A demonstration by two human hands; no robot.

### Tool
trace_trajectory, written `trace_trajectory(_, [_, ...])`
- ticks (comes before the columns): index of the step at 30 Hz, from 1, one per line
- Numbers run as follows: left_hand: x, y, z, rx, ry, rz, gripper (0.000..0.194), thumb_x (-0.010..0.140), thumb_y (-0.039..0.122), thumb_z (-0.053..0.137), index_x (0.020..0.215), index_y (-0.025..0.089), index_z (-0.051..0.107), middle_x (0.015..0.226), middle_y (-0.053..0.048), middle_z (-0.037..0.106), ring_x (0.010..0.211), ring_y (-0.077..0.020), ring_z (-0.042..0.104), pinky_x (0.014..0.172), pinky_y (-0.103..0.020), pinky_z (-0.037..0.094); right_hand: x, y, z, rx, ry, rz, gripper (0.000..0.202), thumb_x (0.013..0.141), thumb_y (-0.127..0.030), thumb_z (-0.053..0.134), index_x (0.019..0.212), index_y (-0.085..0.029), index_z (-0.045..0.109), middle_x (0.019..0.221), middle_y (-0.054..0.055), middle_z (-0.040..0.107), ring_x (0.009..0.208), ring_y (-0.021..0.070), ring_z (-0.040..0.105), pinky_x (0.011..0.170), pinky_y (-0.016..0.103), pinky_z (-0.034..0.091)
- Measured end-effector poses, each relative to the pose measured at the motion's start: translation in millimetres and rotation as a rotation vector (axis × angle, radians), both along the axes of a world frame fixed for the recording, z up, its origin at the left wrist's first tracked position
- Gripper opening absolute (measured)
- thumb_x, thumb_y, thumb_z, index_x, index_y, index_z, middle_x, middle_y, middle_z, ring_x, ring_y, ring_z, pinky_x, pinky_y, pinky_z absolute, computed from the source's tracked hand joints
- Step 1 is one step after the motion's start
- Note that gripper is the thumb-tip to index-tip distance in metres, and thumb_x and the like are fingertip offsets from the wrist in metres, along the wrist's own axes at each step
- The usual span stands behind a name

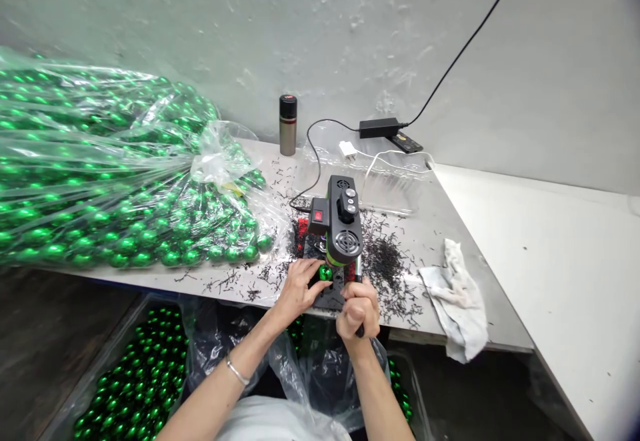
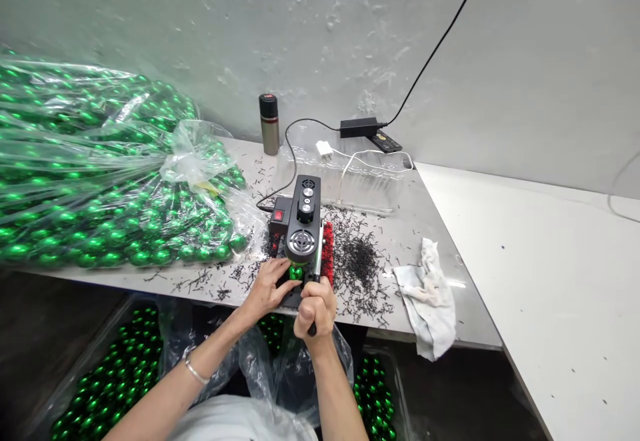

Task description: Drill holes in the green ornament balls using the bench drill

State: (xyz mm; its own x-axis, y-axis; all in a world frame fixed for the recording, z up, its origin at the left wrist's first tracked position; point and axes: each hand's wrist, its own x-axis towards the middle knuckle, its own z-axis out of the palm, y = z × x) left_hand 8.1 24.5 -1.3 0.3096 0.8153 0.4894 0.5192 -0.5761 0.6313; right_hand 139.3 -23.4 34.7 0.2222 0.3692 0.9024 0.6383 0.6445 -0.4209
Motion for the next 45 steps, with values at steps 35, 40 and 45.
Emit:
trace_trajectory(35, [-86, 66, 40.1, 0.112, 0.272, 0.189, 0.033, 0.102, 0.026, 0.04, 0.119, 0.017, 0.066, 0.118, -0.013, 0.072, 0.115, -0.0262, 0.062, 0.109, -0.053, 0.042, -2, -4, 73.9, -0.105, 0.069, 0.053, 0.032, 0.092, -0.006, 0.046, 0.064, -0.02, 0.044, 0.063, -0.002, 0.05, 0.062, 0.0114, 0.052, 0.057, 0.027, 0.038])
trace_trajectory(40, [-112, 106, 54.9, 0.074, 0.449, 0.15, 0.031, 0.098, 0.029, 0.045, 0.085, 0.02, 0.072, 0.078, -0.007, 0.073, 0.083, -0.024, 0.065, 0.11, -0.057, 0.035, -1, -5, 71.2, -0.085, 0.043, 0.054, 0.031, 0.091, -0.004, 0.047, 0.064, -0.021, 0.044, 0.063, -0.002, 0.05, 0.062, 0.0124, 0.053, 0.057, 0.028, 0.04])
trace_trajectory(45, [-138, 91, 51.4, 0.021, 0.357, 0.119, 0.026, 0.096, 0.036, 0.052, 0.097, 0.021, 0.073, 0.088, -0.007, 0.074, 0.083, -0.0225, 0.064, 0.104, -0.048, 0.037, -4, -3, 64.4, -0.059, 0.086, 0.038, 0.031, 0.091, -0.005, 0.047, 0.063, -0.02, 0.046, 0.06, -0.002, 0.049, 0.06, 0.0128, 0.053, 0.055, 0.028, 0.038])
